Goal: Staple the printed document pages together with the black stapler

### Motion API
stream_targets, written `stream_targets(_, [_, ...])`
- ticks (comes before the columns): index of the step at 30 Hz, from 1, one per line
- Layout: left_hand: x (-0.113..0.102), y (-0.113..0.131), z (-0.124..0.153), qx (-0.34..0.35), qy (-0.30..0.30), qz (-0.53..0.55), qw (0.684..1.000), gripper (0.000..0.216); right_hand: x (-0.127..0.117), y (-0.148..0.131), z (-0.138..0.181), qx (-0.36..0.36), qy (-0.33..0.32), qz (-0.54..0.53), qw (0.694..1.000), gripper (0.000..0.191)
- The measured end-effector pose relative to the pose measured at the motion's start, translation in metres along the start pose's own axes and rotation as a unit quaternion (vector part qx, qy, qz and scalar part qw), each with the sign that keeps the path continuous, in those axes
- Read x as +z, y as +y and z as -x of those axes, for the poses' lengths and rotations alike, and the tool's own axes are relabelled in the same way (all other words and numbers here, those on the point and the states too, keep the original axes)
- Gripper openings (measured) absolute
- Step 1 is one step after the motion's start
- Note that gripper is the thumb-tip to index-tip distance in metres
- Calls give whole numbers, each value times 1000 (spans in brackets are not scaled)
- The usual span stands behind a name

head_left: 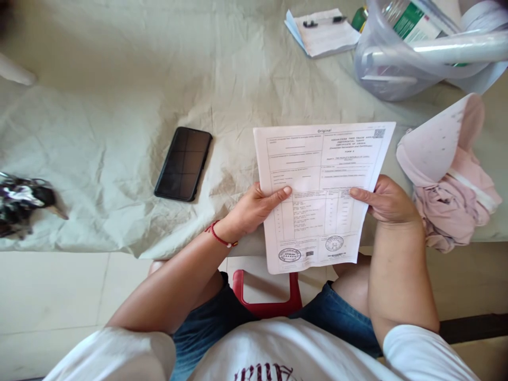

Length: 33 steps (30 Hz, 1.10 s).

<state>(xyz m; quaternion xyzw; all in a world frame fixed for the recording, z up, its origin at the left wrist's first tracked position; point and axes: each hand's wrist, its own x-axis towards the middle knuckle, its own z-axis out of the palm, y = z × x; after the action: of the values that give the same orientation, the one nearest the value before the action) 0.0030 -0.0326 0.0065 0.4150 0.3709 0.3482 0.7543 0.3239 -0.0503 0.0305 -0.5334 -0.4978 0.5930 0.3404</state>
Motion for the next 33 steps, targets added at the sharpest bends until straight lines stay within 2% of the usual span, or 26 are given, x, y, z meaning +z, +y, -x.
stream_targets(6, [-1,6,2,-47,3,-24,999,50,-7,5,0,-27,0,12,1000,32])
stream_targets(11, [-11,9,-7,43,105,-54,992,50,-5,3,-1,7,-12,27,1000,35])
stream_targets(13, [-15,11,-10,52,123,-73,988,49,-4,3,-3,25,-18,31,999,35])
stream_targets(17, [-19,16,-9,36,116,-85,989,46,-2,6,-7,56,-17,32,998,36])
stream_targets(22, [-17,19,-6,-12,98,-121,988,45,-3,5,-12,19,59,9,998,43])
stream_targets(25, [-18,22,-5,-43,88,-144,985,43,-2,3,-13,23,86,-2,996,44])
stream_targets(30, [-18,28,-2,-101,71,-177,976,44,-3,1,-11,73,73,4,995,46])
stream_targets(33, [-16,29,0,-109,60,-163,979,38,-6,0,-9,91,57,11,994,42])
